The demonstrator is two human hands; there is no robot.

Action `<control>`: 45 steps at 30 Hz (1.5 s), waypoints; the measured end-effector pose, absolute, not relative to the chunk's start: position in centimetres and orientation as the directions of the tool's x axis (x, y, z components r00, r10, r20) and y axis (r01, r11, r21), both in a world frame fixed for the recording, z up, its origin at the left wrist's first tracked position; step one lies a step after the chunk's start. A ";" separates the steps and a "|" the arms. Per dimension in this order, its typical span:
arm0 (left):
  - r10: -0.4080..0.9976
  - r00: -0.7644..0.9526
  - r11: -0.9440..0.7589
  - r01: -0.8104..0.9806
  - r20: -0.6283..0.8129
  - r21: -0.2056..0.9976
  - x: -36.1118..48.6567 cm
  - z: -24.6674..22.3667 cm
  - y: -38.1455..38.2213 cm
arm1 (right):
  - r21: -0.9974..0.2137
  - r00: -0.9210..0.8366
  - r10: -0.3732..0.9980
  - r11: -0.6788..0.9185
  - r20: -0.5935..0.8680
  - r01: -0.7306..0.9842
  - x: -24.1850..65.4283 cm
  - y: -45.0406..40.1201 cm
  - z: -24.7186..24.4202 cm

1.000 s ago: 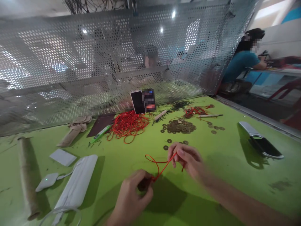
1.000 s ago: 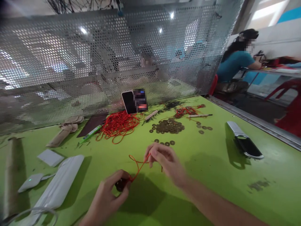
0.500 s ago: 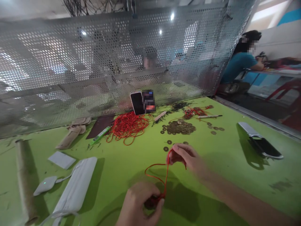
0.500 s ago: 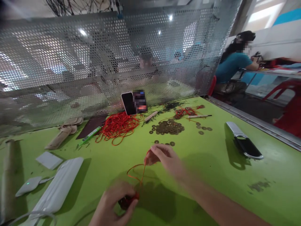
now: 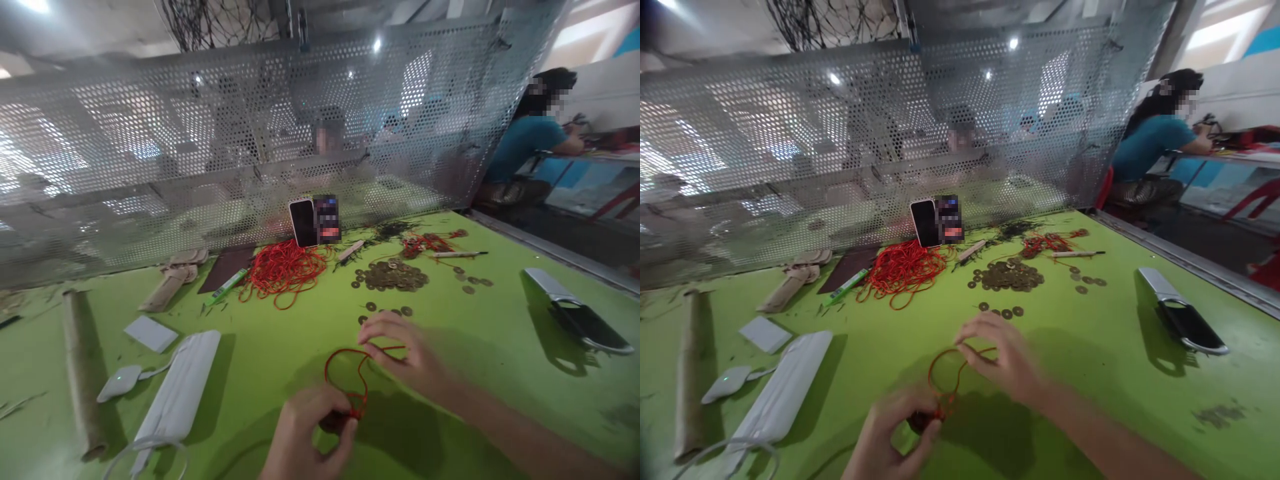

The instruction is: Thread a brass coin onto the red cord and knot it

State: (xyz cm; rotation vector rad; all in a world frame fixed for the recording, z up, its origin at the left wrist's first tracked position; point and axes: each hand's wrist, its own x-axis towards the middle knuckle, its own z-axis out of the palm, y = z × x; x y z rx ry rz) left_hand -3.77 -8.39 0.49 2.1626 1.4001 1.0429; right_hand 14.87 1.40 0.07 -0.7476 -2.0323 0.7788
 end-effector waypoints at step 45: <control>0.936 0.171 -0.351 0.539 0.309 0.766 -5.3 -1.7 -7.1 | -0.839 -0.649 0.697 0.520 0.306 0.162 12.9 -1.8 -0.5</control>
